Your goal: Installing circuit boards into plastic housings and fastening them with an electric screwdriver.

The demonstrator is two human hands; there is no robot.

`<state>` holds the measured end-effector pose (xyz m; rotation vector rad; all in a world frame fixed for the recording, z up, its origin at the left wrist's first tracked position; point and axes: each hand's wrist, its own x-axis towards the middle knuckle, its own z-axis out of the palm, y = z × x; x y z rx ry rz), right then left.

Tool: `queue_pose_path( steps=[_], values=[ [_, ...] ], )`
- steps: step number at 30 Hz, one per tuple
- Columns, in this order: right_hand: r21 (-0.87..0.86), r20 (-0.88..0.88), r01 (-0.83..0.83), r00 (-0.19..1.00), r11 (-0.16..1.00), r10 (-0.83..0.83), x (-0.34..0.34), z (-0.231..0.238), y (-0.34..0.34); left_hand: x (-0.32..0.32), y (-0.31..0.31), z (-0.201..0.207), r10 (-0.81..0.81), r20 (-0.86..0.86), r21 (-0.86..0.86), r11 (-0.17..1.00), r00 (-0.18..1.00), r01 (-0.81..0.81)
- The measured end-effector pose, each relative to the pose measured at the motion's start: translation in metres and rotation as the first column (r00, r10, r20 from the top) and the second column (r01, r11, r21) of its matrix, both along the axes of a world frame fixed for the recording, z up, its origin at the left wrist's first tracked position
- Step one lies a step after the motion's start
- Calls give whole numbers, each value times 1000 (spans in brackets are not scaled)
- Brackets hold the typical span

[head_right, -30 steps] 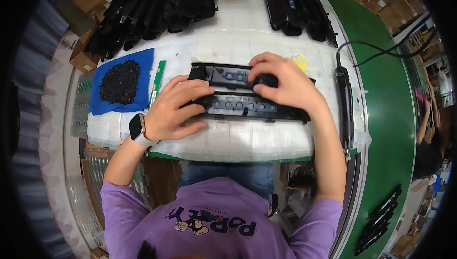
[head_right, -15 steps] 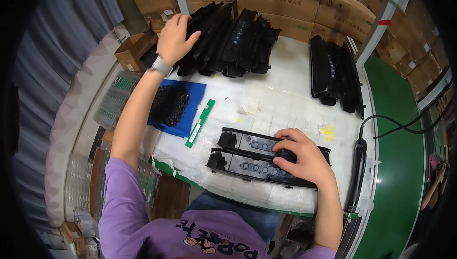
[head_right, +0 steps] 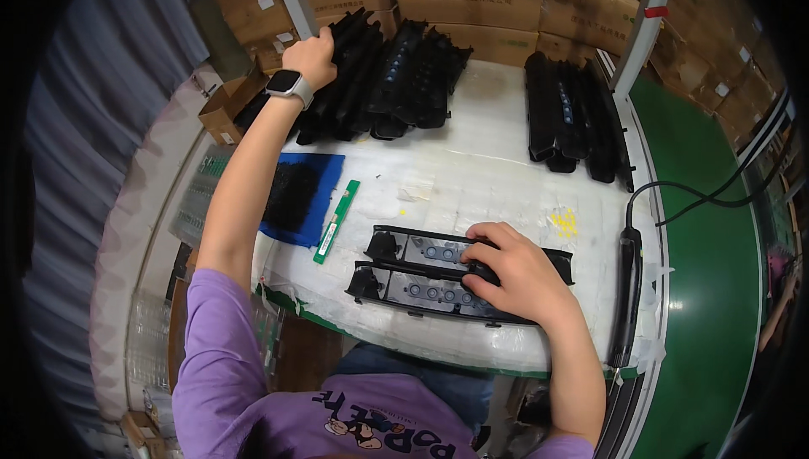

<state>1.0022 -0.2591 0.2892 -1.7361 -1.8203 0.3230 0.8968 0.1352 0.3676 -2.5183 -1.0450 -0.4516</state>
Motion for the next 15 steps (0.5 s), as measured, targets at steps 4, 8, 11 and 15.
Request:
queue_pose_path(
  steps=[4, 8, 11, 15],
  values=[
    [20, 29, -20, 999, 1000, 20, 1, -1, -1, -11, 11, -21, 2, 40, 234, 972, 999, -11],
    [16, 25, -17, 1000, 1000, 17, 1, -1, -2, -13, 18, -27, -57, 63, 444, 896, 996, 23],
    [9, 16, -12, 1000, 1000, 12, 1, -1, -1, -13, 19, -25, -63, 74, 524, 852, 995, 15],
    [-4, -2, -11, 1000, 1000, 11, 0, -2, 0, -16, 19, -15, -56, 111, 577, 817, 992, -19]
  ],
)
